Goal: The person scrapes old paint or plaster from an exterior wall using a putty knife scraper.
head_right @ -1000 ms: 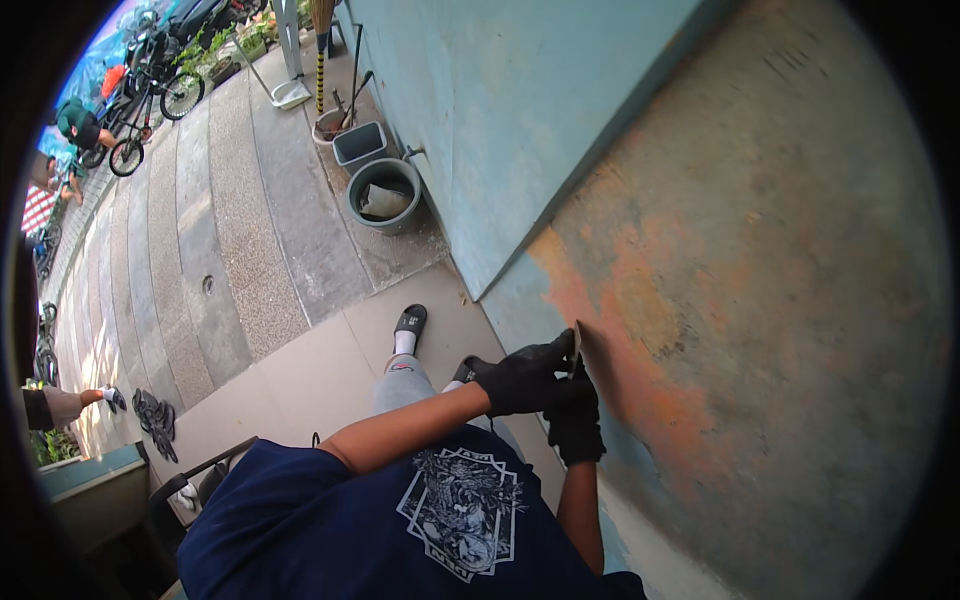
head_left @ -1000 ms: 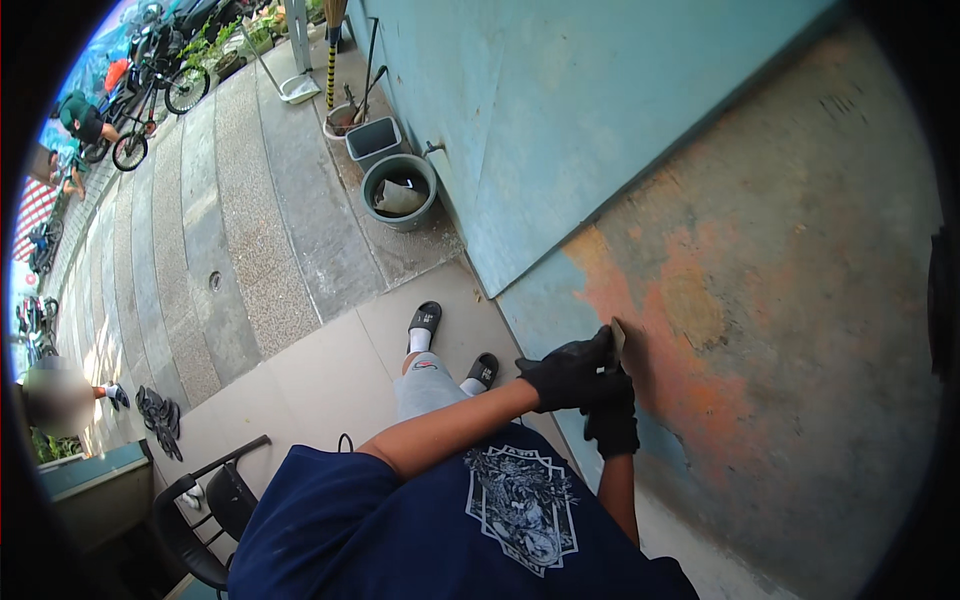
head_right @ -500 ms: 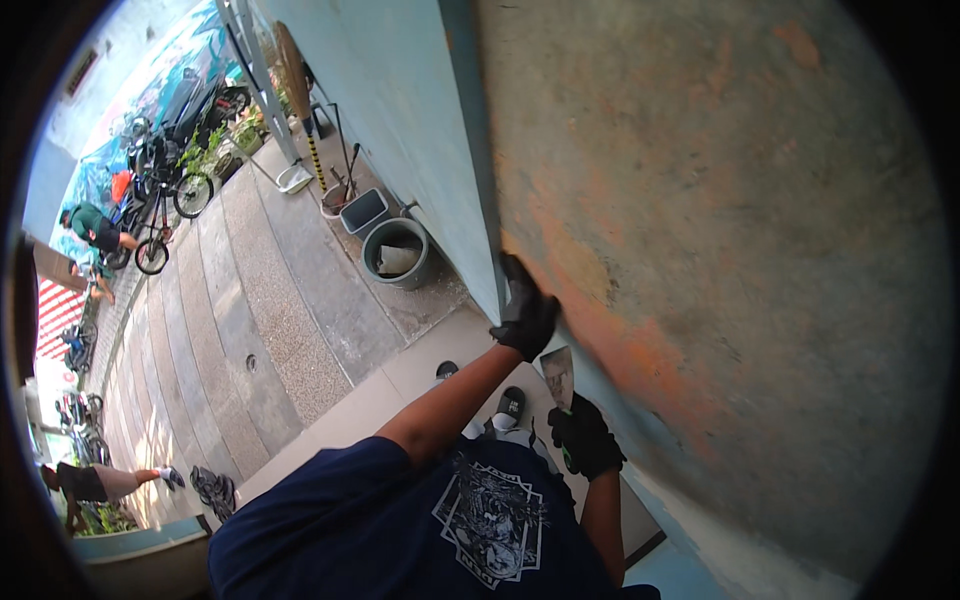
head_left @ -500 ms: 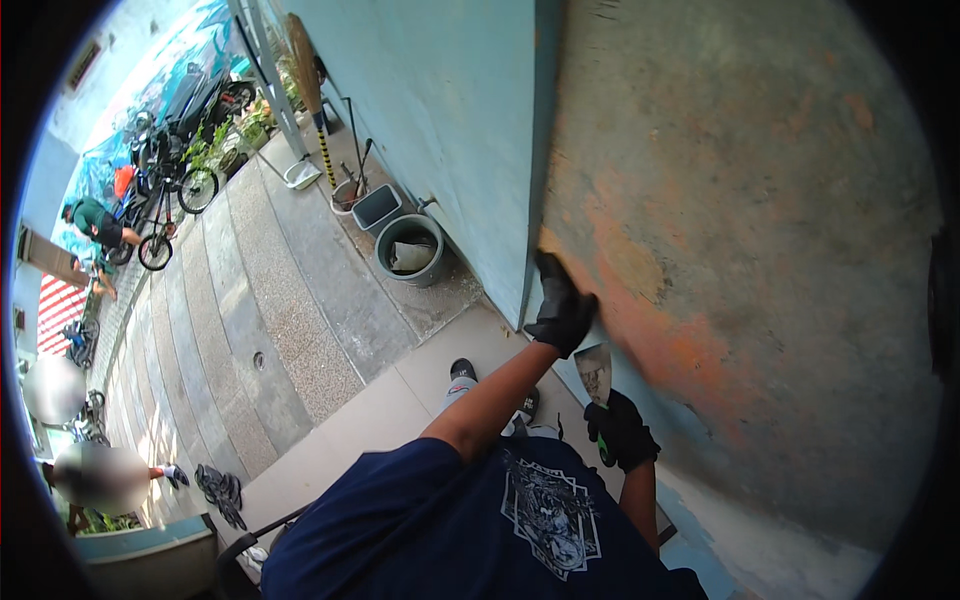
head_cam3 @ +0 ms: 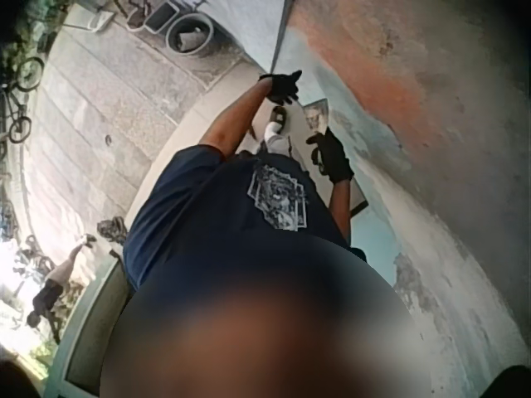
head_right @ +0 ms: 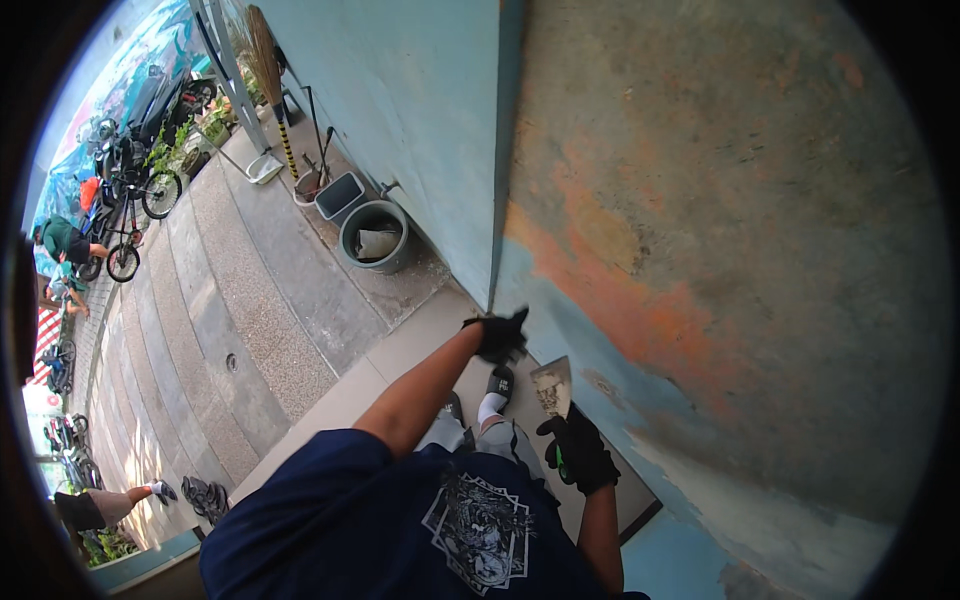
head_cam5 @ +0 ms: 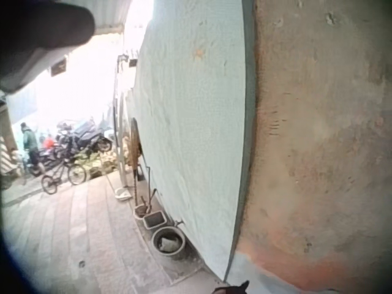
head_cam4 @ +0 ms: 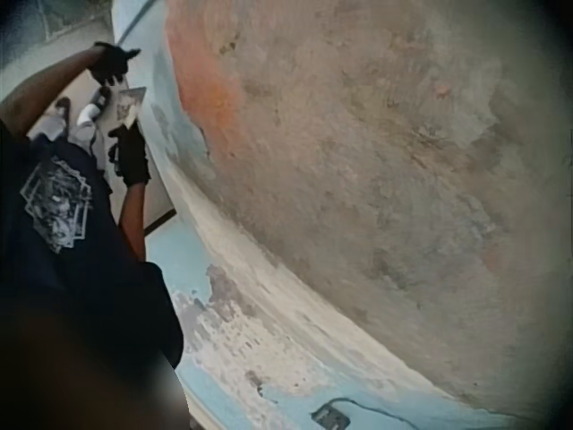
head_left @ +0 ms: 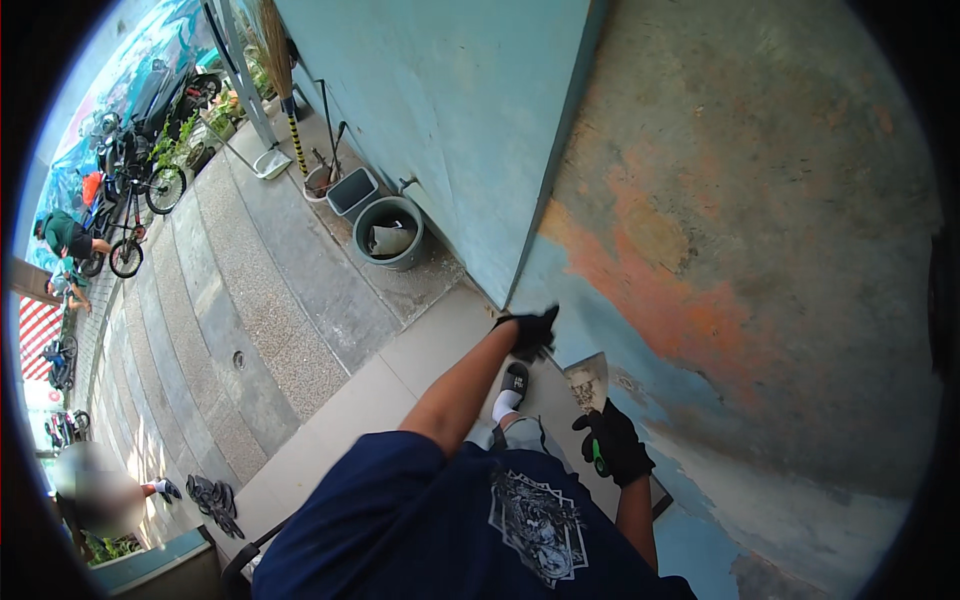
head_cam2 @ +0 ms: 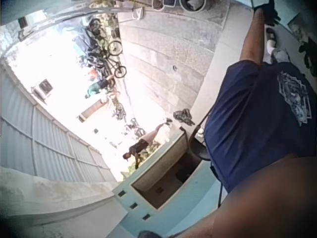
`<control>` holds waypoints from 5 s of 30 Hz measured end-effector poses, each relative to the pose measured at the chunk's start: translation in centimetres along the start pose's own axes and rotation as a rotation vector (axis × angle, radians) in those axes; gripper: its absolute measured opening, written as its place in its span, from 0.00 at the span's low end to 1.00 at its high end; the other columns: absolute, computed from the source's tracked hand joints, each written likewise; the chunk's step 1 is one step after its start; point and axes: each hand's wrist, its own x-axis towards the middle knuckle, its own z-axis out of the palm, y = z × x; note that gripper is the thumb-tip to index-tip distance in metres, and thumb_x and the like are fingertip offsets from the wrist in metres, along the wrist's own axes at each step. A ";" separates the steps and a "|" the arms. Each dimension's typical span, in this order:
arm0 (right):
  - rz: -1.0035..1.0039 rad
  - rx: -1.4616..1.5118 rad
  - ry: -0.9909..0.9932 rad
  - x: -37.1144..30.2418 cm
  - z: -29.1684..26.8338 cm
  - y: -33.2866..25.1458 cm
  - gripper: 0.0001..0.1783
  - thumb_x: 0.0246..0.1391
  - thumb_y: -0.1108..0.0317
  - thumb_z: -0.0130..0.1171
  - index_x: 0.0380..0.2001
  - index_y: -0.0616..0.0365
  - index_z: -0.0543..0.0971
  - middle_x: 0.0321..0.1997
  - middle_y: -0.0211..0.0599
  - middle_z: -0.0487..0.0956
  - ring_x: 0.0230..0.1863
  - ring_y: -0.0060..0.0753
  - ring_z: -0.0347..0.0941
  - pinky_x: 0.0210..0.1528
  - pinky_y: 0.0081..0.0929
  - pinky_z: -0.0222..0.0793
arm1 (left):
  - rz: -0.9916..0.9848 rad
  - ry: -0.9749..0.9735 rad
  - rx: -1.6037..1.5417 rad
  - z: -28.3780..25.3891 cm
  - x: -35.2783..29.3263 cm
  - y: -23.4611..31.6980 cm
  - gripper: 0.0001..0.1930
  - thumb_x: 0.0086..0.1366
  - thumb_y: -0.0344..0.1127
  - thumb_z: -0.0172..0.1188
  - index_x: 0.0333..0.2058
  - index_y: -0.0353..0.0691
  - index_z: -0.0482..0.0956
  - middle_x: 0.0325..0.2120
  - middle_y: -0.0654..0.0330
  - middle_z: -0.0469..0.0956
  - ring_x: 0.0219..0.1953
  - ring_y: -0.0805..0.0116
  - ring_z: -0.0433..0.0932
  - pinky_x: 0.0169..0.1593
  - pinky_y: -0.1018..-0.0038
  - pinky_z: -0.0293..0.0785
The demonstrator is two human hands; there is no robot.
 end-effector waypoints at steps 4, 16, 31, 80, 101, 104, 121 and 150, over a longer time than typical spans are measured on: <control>-0.025 0.010 -0.073 0.5 1.5 3.0 0.16 0.61 0.62 0.52 0.47 0.60 0.75 0.31 0.36 0.80 0.16 0.24 0.71 0.18 0.23 0.65 | 0.172 -0.034 -0.026 6.2 -8.0 -6.9 0.28 0.71 0.58 0.48 0.54 0.37 0.71 0.41 0.57 0.77 0.39 0.65 0.76 0.38 0.70 0.77; 0.169 0.398 -0.383 0.0 10.2 1.2 0.33 0.59 0.67 0.55 0.66 0.56 0.61 0.51 0.51 0.76 0.31 0.27 0.78 0.27 0.24 0.75 | 0.998 0.858 0.715 5.5 -19.6 -19.1 0.17 0.56 0.33 0.65 0.46 0.43 0.79 0.26 0.48 0.77 0.30 0.49 0.78 0.33 0.62 0.75; 0.031 0.125 -0.230 -4.9 9.2 1.3 0.21 0.62 0.56 0.55 0.49 0.63 0.74 0.29 0.39 0.79 0.22 0.26 0.75 0.26 0.24 0.71 | 0.706 0.252 -0.049 9.0 -24.8 -11.4 0.18 0.70 0.46 0.54 0.42 0.34 0.75 0.25 0.62 0.78 0.26 0.75 0.77 0.33 0.77 0.76; -0.516 -1.112 0.675 15.3 5.6 -4.4 0.25 0.56 0.59 0.59 0.55 0.54 0.71 0.38 0.49 0.78 0.40 0.52 0.77 0.39 0.43 0.73 | 1.259 0.730 0.848 9.3 -6.6 4.1 0.31 0.62 0.38 0.56 0.55 0.16 0.60 0.22 0.40 0.75 0.25 0.43 0.79 0.31 0.54 0.76; -0.614 -1.033 0.464 16.4 4.6 -6.9 0.30 0.56 0.62 0.57 0.62 0.54 0.67 0.50 0.51 0.77 0.53 0.48 0.72 0.51 0.39 0.69 | 1.100 0.806 0.585 8.3 -9.8 6.4 0.30 0.62 0.41 0.57 0.54 0.19 0.62 0.26 0.38 0.78 0.30 0.40 0.79 0.34 0.52 0.75; -0.595 -1.149 0.485 14.7 5.1 -7.8 0.31 0.56 0.62 0.58 0.63 0.53 0.66 0.48 0.49 0.77 0.52 0.48 0.73 0.50 0.39 0.70 | 1.086 0.756 0.586 9.5 -10.5 5.9 0.28 0.62 0.39 0.56 0.52 0.19 0.64 0.25 0.39 0.77 0.29 0.40 0.78 0.33 0.53 0.74; -0.789 -1.110 0.600 16.8 4.8 -6.6 0.26 0.55 0.60 0.60 0.56 0.57 0.71 0.40 0.46 0.79 0.42 0.50 0.77 0.40 0.40 0.73 | 1.250 0.890 0.900 9.1 -8.4 4.3 0.34 0.60 0.39 0.58 0.57 0.18 0.59 0.30 0.41 0.75 0.23 0.51 0.78 0.23 0.59 0.73; -0.509 -1.114 0.576 15.4 6.0 -6.5 0.22 0.54 0.59 0.61 0.51 0.53 0.73 0.35 0.45 0.77 0.38 0.46 0.77 0.37 0.40 0.73 | 1.122 0.788 1.049 8.1 -5.7 5.4 0.12 0.54 0.38 0.58 0.25 0.33 0.80 0.24 0.40 0.72 0.23 0.49 0.78 0.20 0.62 0.74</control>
